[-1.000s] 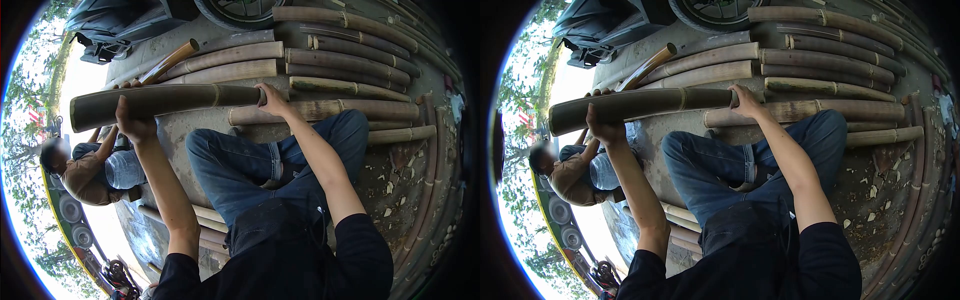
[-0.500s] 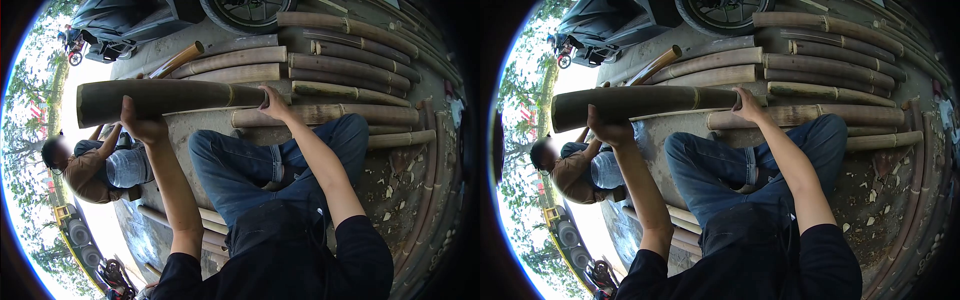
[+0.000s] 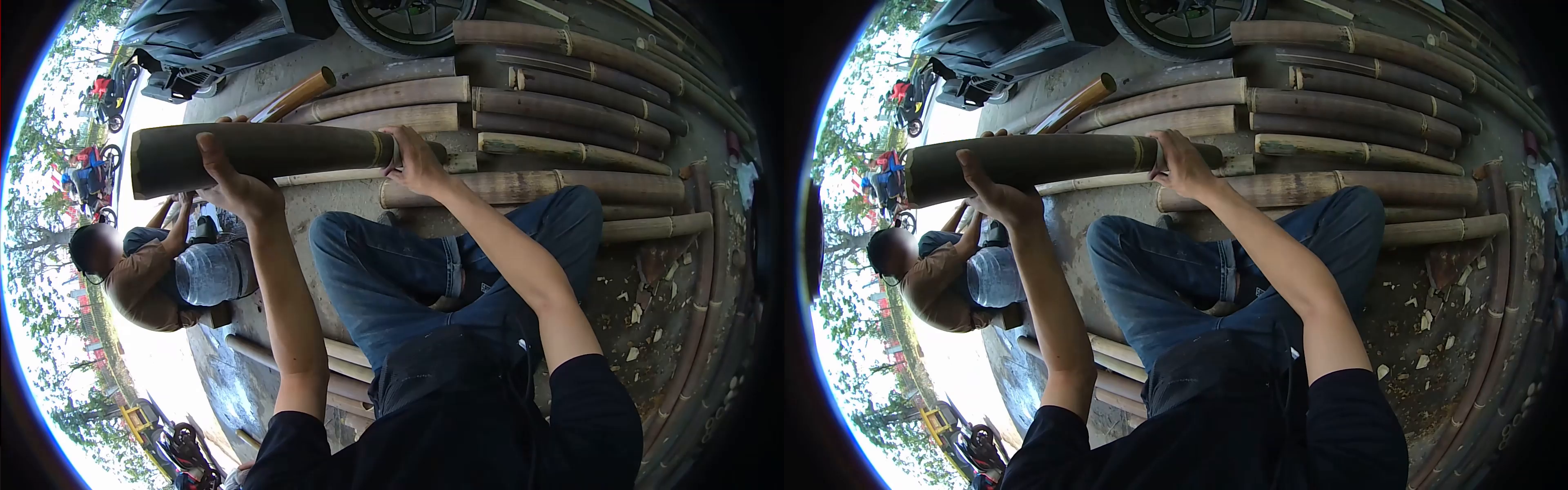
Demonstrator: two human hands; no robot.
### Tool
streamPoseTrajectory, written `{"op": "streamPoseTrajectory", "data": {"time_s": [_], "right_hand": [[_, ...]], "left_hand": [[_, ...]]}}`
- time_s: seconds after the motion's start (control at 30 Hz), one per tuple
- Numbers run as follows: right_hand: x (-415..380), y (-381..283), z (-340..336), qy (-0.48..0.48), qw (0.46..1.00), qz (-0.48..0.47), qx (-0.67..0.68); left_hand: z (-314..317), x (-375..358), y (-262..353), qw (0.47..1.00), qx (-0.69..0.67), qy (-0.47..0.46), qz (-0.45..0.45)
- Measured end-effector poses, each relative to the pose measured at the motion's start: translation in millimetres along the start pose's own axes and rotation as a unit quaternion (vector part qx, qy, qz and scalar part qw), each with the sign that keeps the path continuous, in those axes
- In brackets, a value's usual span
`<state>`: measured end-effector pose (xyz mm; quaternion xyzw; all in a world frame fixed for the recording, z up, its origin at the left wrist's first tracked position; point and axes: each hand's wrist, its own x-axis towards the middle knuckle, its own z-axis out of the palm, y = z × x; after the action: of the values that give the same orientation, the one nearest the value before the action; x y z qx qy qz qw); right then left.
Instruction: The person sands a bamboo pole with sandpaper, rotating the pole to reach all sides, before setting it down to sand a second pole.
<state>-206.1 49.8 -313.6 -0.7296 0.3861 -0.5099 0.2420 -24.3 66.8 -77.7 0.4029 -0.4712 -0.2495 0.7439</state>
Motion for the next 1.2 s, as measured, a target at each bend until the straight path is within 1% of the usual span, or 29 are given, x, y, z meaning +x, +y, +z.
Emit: {"op": "streamPoseTrajectory", "data": {"time_s": [0.03,0.1,0.2,0.3,0.37,0.43,0.47,0.5,0.53,0.57,0.6,0.63,0.67,0.7,0.77,0.8,0.83,0.87,0.9,0.93,0.97,1.0,1.03,1.1,1.13,1.17,1.2], "right_hand": [[9.9,-12.7,-1.9,0.0,1.0,0.0,-0.001],[28.4,-36.7,-5.5,-0.033,0.999,-0.026,0.013],[44.3,-59.3,-12.1,-0.055,0.998,-0.033,0.005],[50.5,-69.6,-12.3,-0.032,0.998,-0.058,0.004],[57.6,-83.3,-17.1,-0.027,0.998,-0.052,0.014],[65.3,-98.3,-20.8,-0.023,0.998,-0.046,0.025],[71.0,-106.2,-23.3,-0.01,0.998,-0.045,0.042],[76.9,-113.5,-26.1,0.004,0.997,-0.043,0.058],[82.9,-121.4,-29.1,0.004,0.997,-0.043,0.058],[88.3,-130.0,-32.1,0.007,0.996,-0.045,0.073],[93.3,-138.2,-36.0,0.009,0.995,-0.047,0.089],[99.1,-148.4,-41.6,0.007,0.995,-0.047,0.089],[105.8,-160.1,-47.5,0.014,0.994,-0.062,0.092],[113.4,-170.7,-51.8,0.022,0.992,-0.078,0.096],[126.8,-187.2,-56.9,0.033,0.991,-0.098,0.09],[131.8,-194.2,-59.2,0.043,0.989,-0.117,0.08],[136.4,-200.5,-60.8,0.043,0.989,-0.116,0.08],[141.3,-206.7,-61.9,0.039,0.989,-0.127,0.065],[146.4,-212.9,-63.5,0.035,0.989,-0.138,0.05],[150.7,-220.1,-66.0,0.036,0.989,-0.138,0.048],[154.1,-228.0,-68.5,0.027,0.99,-0.135,0.042],[158.0,-234.4,-70.5,0.017,0.99,-0.133,0.036],[162.1,-239.5,-71.3,0.016,0.99,-0.132,0.035],[170.3,-248.7,-72.7,0.05,0.986,-0.157,0.034],[174.9,-253.3,-75.7,0.049,0.986,-0.157,0.033],[179.5,-257.5,-79.1,0.055,0.984,-0.168,0.027],[182.5,-259.5,-79.9,0.062,0.982,-0.178,0.02]], "left_hand": [[-0.4,0.1,0.8,1.0,0.027,-0.002,0.0],[-2.6,0.5,-0.8,0.999,0.037,-0.005,0.007],[-7.6,1.2,-4.2,0.998,0.058,-0.022,0.009],[-6.2,-3.7,-1.1,0.997,0.061,-0.043,-0.002],[-5.2,-7.4,-1.1,0.997,0.057,-0.048,-0.006],[-5.7,-10.2,-6.0,0.999,0.004,-0.04,0.025],[-9.6,-11.6,-13.0,0.998,0.035,-0.041,0.03],[-17.4,-10.5,-14.7,0.998,0.034,-0.04,0.031],[-29.7,-6.9,-13.0,0.965,0.219,-0.095,0.106],[-35.6,-3.7,-9.4,0.89,0.395,-0.147,0.176],[-37.9,0.2,-8.6,0.894,0.373,-0.151,0.197],[-34.1,1.2,-7.1,0.894,0.374,-0.15,0.195],[-29.9,2.8,-6.0,0.94,0.272,-0.154,0.139],[-28.9,4.5,-4.7,0.97,0.168,-0.155,0.082],[-33.6,7.0,-3.2,0.973,0.144,-0.168,0.069],[-35.9,7.4,-2.0,0.978,0.124,-0.168,0.028],[-38.4,8.1,-1.1,0.98,0.103,-0.168,-0.012],[-49.5,9.2,-7.4,0.973,0.123,-0.195,0.011],[-64.8,6.1,-18.5,0.973,0.122,-0.196,0.012],[-81.8,0.5,-31.2,0.934,0.276,-0.198,0.112],[-83.2,-3.4,-31.8,0.862,0.42,-0.193,0.207],[-79.2,-5.6,-39.1,0.98,0.008,-0.195,0.031],[-74.7,-16.0,-43.7,0.98,0.008,-0.195,0.03],[-73.5,-34.6,-56.6,0.983,-0.052,-0.176,0.022],[-76.8,-28.1,-54.4,0.981,-0.13,-0.083,-0.121],[-77.8,-29.4,-54.8,0.981,-0.13,-0.082,-0.122],[-79.5,-31.8,-55.0,0.981,-0.036,-0.176,-0.078]]}}
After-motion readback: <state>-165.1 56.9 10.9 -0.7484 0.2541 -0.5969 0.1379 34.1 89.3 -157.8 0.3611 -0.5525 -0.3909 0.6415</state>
